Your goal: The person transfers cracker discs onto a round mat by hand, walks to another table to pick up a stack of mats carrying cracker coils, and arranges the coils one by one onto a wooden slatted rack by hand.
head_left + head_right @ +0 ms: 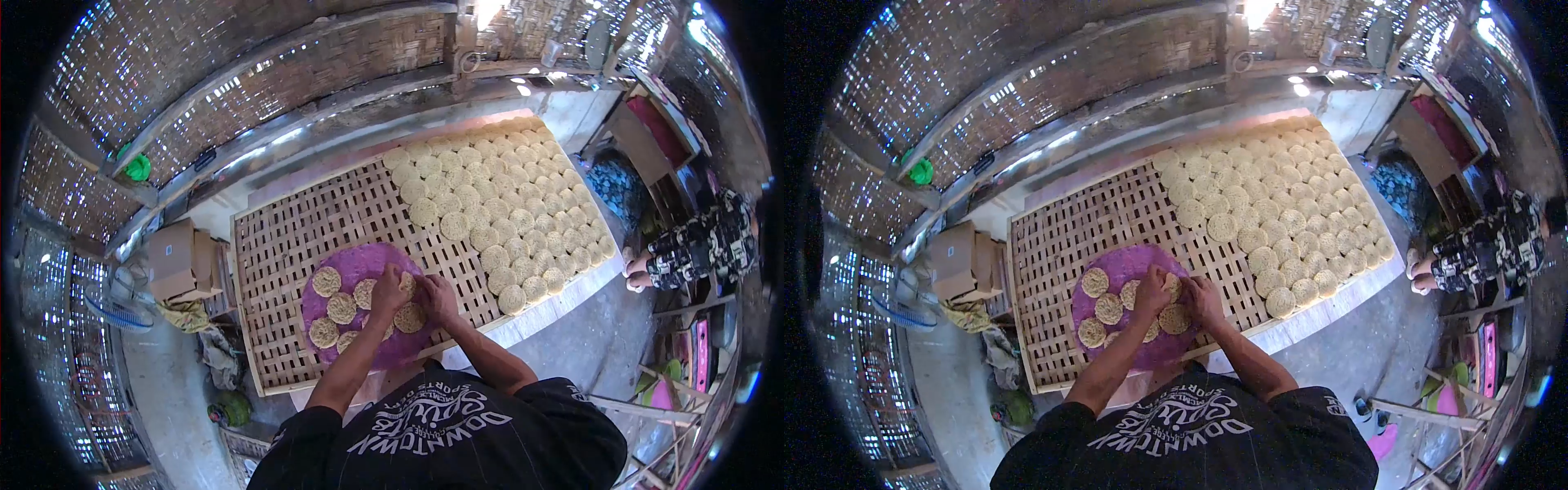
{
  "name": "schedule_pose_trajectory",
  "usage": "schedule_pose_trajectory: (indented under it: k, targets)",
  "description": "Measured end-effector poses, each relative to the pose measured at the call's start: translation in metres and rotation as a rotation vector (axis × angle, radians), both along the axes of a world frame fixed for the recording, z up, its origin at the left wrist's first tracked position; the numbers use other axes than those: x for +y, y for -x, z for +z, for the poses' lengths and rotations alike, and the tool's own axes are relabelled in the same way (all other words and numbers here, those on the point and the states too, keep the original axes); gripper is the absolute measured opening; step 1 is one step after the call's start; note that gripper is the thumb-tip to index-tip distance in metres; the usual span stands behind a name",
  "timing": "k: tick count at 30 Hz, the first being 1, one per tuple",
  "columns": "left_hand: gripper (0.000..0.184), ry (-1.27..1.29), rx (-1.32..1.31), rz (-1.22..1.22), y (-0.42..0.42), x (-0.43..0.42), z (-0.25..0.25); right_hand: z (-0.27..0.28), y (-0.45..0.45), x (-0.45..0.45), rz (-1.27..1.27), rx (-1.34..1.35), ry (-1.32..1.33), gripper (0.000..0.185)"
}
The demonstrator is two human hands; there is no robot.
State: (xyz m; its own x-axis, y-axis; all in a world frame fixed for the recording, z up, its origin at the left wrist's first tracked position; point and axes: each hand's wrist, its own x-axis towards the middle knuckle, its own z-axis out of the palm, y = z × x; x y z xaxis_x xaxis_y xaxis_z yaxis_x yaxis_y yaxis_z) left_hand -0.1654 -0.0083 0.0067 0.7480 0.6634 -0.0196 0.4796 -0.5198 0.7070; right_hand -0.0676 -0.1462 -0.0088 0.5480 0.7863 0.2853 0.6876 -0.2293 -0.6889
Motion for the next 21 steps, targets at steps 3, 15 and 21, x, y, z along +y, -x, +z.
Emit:
schedule_pose_trajectory:
  k: [3,15,21]
  targets:
    - [0.036,0.085,-0.102,0.074,-0.011,-0.011,0.009,0.001,0.000,0.002,-0.066,0.132,-0.015,0.032]
    - [0.032,-0.028,-0.437,-0.061,-0.047,-0.048,0.018,0.005,-0.049,0.010,-0.289,1.523,-0.250,0.044]
    - [0.027,0.284,-0.253,0.117,-0.063,-0.011,-0.013,0.005,-0.061,0.018,-0.187,1.256,-0.147,0.024]
